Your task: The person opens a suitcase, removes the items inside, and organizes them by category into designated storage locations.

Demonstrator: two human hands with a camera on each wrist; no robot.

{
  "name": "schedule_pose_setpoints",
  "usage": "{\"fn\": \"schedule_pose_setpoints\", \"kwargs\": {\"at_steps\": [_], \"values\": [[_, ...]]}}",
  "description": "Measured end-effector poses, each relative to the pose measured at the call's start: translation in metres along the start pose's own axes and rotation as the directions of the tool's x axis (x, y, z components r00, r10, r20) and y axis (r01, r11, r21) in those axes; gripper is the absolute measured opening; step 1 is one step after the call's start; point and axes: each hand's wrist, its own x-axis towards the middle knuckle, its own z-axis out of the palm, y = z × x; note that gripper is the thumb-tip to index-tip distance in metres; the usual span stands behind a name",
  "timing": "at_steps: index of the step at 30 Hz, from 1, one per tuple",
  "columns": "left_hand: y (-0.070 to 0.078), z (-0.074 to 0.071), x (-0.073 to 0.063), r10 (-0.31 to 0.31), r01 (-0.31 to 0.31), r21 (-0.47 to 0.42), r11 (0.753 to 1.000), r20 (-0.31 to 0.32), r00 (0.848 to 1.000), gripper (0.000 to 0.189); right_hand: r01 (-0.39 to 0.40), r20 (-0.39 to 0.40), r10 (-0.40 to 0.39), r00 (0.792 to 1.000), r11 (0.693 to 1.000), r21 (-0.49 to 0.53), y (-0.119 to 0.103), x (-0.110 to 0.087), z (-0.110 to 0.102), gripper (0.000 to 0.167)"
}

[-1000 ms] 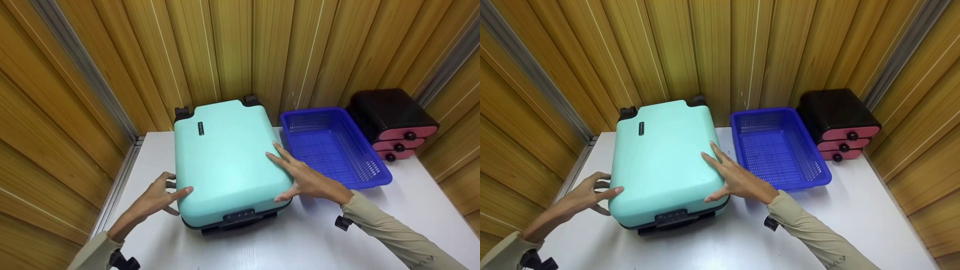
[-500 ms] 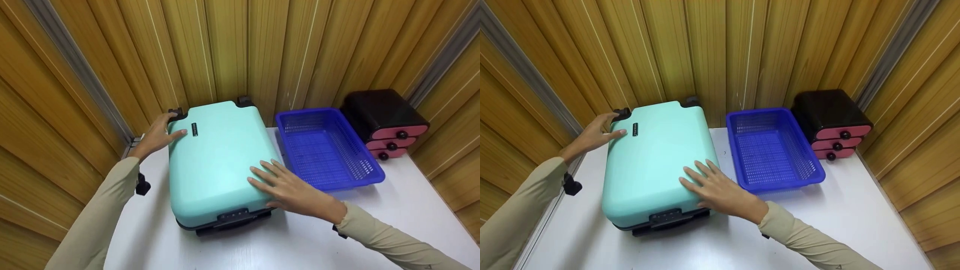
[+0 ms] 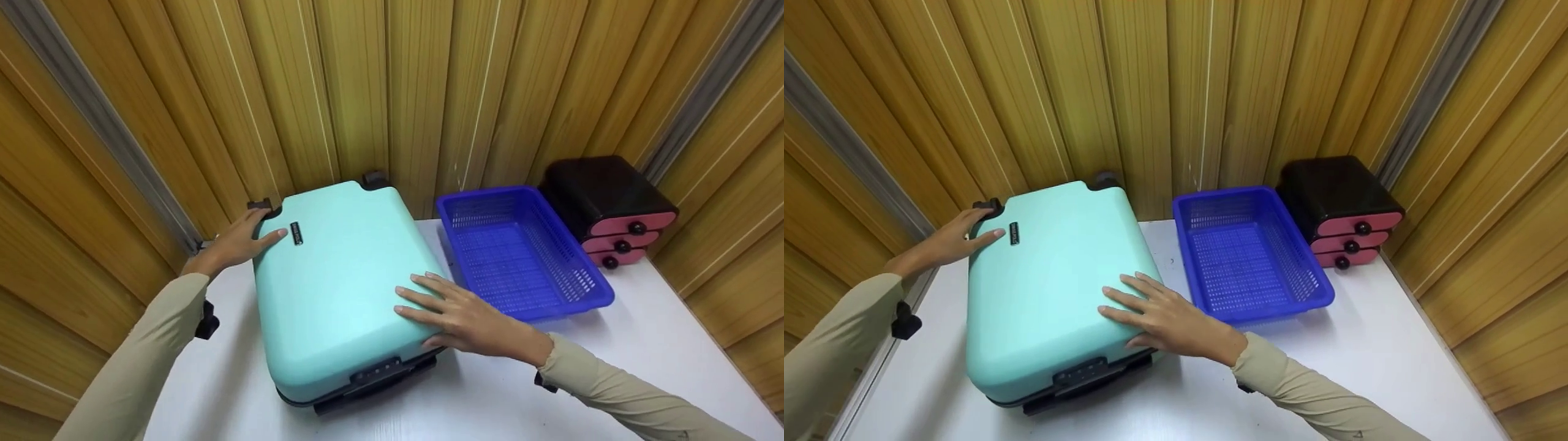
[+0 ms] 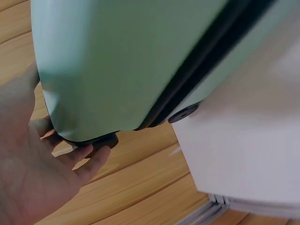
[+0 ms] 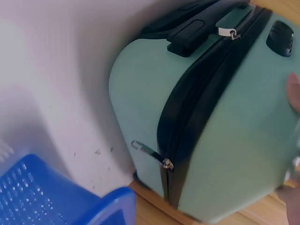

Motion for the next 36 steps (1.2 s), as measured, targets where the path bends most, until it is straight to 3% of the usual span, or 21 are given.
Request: {"fn": "schedule_pose_setpoints", "kwargs": {"at_steps": [7, 10, 14, 17, 19, 21, 22, 24, 25, 27, 29, 31, 33, 34, 36], "values": [[-0.009, -0.007, -0.042, 0.056, -0.037, 0.205, 0.978, -0.085, 0.995, 0.092, -0.069, 0.070, 0.056, 0.996, 0.977, 0.201, 0.024, -0.002, -0.007, 0.081], [-0.011, -0.004, -0.059, 0.105, -0.059, 0.290, 0.955, -0.146, 0.984, 0.088, -0.107, 0.091, 0.088, 0.992, 0.967, 0.233, 0.041, -0.004, -0.011, 0.078], [-0.008, 0.001, -0.077, 0.151, -0.059, 0.387, 0.920, -0.211, 0.966, 0.085, -0.200, 0.079, 0.186, 0.979, 0.950, 0.240, 0.068, -0.003, -0.011, 0.074], [-0.002, 0.010, -0.085, 0.218, -0.064, 0.485, 0.872, -0.269, 0.938, 0.080, -0.288, 0.053, 0.284, 0.957, 0.924, 0.252, 0.083, -0.002, -0.007, 0.072], [0.004, 0.017, -0.088, 0.285, -0.082, 0.549, 0.832, -0.296, 0.912, 0.072, -0.331, 0.034, 0.334, 0.942, 0.909, 0.254, 0.085, -0.003, -0.003, 0.072], [0.013, 0.025, -0.090, 0.356, -0.137, 0.572, 0.809, -0.291, 0.888, 0.064, -0.390, 0.023, 0.398, 0.917, 0.881, 0.268, 0.081, -0.006, 0.001, 0.073], [0.018, 0.029, -0.091, 0.381, -0.181, 0.564, 0.806, -0.260, 0.887, 0.062, -0.426, 0.014, 0.441, 0.897, 0.858, 0.286, 0.077, -0.007, 0.003, 0.074], [0.031, 0.037, -0.093, 0.427, -0.294, 0.518, 0.803, -0.157, 0.891, 0.062, -0.517, -0.001, 0.556, 0.831, 0.774, 0.366, 0.066, -0.011, 0.007, 0.070], [0.037, 0.040, -0.093, 0.434, -0.342, 0.475, 0.810, -0.096, 0.896, 0.065, -0.563, -0.003, 0.622, 0.783, 0.711, 0.421, 0.059, -0.013, 0.009, 0.067], [0.049, 0.047, -0.094, 0.432, -0.406, 0.382, 0.830, 0.020, 0.902, 0.070, -0.629, 0.027, 0.743, 0.669, 0.547, 0.552, 0.047, -0.016, 0.012, 0.057], [0.056, 0.049, -0.093, 0.413, -0.421, 0.324, 0.847, 0.096, 0.906, 0.077, -0.624, 0.122, 0.802, 0.585, 0.349, 0.699, 0.036, -0.018, 0.017, 0.049], [0.061, 0.048, -0.092, 0.400, -0.418, 0.308, 0.854, 0.124, 0.908, 0.083, -0.603, 0.239, 0.802, 0.547, 0.180, 0.777, 0.028, -0.020, 0.022, 0.047], [0.061, 0.049, -0.092, 0.398, -0.417, 0.308, 0.855, 0.124, 0.909, 0.087, -0.571, 0.340, 0.768, 0.543, 0.041, 0.820, 0.022, -0.023, 0.031, 0.046], [0.061, 0.051, -0.091, 0.402, -0.420, 0.311, 0.853, 0.123, 0.907, 0.088, -0.561, 0.379, 0.749, 0.543, -0.012, 0.828, 0.020, -0.025, 0.035, 0.046], [0.059, 0.056, -0.091, 0.413, -0.430, 0.316, 0.846, 0.122, 0.902, 0.091, -0.554, 0.413, 0.743, 0.526, -0.069, 0.830, 0.016, -0.029, 0.043, 0.046]]}}
